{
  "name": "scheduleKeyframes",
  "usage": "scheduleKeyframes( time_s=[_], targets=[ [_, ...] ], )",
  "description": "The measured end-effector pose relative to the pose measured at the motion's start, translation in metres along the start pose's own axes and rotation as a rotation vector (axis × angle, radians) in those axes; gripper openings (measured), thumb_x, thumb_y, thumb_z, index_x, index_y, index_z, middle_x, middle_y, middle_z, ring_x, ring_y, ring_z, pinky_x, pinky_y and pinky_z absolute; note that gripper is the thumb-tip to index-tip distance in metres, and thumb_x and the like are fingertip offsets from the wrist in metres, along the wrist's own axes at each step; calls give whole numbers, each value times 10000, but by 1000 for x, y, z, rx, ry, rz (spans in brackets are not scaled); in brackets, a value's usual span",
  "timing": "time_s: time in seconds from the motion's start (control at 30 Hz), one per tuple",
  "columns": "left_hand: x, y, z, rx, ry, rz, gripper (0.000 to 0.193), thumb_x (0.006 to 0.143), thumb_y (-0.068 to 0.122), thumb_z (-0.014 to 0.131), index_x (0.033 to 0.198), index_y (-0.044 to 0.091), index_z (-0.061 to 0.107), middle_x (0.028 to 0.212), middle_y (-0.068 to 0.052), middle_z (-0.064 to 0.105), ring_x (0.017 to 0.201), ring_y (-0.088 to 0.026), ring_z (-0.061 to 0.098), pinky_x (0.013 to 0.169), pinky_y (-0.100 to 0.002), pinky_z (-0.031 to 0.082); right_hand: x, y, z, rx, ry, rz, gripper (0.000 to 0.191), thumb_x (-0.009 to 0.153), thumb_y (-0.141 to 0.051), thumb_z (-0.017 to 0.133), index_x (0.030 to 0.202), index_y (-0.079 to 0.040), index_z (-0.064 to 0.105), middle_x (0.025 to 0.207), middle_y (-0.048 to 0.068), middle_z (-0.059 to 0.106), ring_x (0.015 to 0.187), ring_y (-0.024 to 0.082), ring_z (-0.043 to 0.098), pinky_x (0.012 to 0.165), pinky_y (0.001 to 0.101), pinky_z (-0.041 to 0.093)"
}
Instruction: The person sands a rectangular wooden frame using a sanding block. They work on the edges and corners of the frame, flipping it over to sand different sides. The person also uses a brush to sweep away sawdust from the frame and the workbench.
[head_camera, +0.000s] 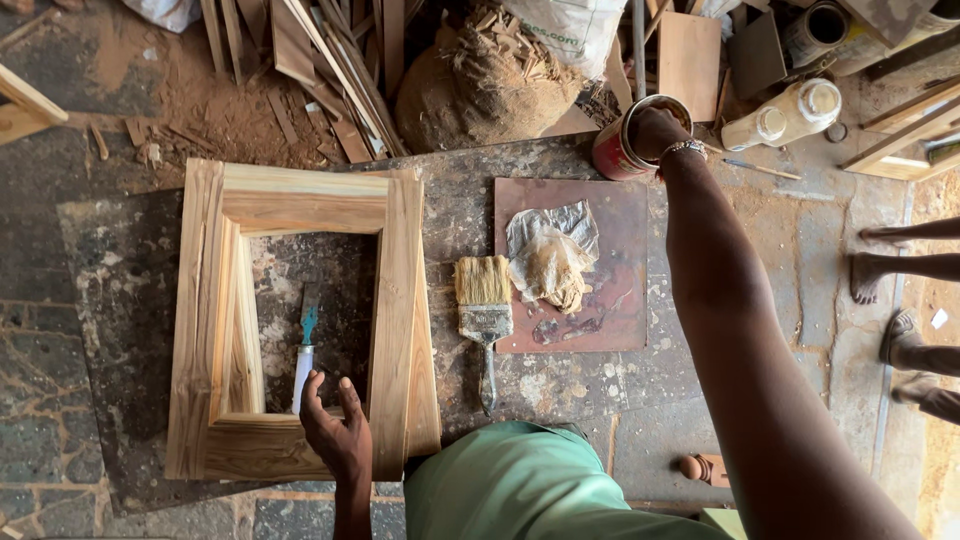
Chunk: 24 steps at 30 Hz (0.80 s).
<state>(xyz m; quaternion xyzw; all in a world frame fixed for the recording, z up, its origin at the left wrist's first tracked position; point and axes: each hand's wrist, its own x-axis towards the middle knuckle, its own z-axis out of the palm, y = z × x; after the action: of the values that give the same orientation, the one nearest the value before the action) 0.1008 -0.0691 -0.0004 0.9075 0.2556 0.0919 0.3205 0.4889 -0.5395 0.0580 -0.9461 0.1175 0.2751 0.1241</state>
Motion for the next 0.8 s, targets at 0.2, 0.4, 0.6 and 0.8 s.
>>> scheduleKeyframes(
  time_s=[0.2, 0.4, 0.6, 0.8],
  targets=[
    [4, -15, -14, -36, -4, -46, 419, 1055, 336, 597, 1338, 31, 544, 1426, -215, 571, 1324, -379, 544, 1078, -522, 455, 4, 0, 9, -58, 212, -96, 211, 883, -184, 704, 1051, -79, 777, 971, 204, 740, 813, 353, 735, 707, 477, 623],
    [22, -19, -11, -34, 26, 17, 414, 1054, 322, 624, 1335, 26, 553, 1416, -198, 593, 1312, -370, 562, 1077, -483, 469, -5, 27, 6, -128, 633, -204, 164, 820, -179, 709, 916, -121, 828, 818, 163, 747, 709, 331, 717, 682, 438, 606],
    [41, -8, 5, -61, 29, 107, 418, 1055, 323, 625, 1335, 21, 554, 1422, -205, 596, 1312, -380, 568, 1084, -484, 472, -23, 54, 2, 297, 810, -169, 179, 838, -144, 666, 908, -29, 783, 782, 154, 725, 641, 261, 694, 621, 429, 601],
    [53, -6, 18, -124, 2, 199, 414, 1074, 333, 592, 1332, 12, 542, 1418, -222, 584, 1315, -392, 573, 1104, -501, 471, -51, 68, 31, 1379, 463, -32, 249, 889, -153, 595, 1036, 41, 648, 837, 110, 701, 676, 222, 720, 612, 410, 627]
  ],
)
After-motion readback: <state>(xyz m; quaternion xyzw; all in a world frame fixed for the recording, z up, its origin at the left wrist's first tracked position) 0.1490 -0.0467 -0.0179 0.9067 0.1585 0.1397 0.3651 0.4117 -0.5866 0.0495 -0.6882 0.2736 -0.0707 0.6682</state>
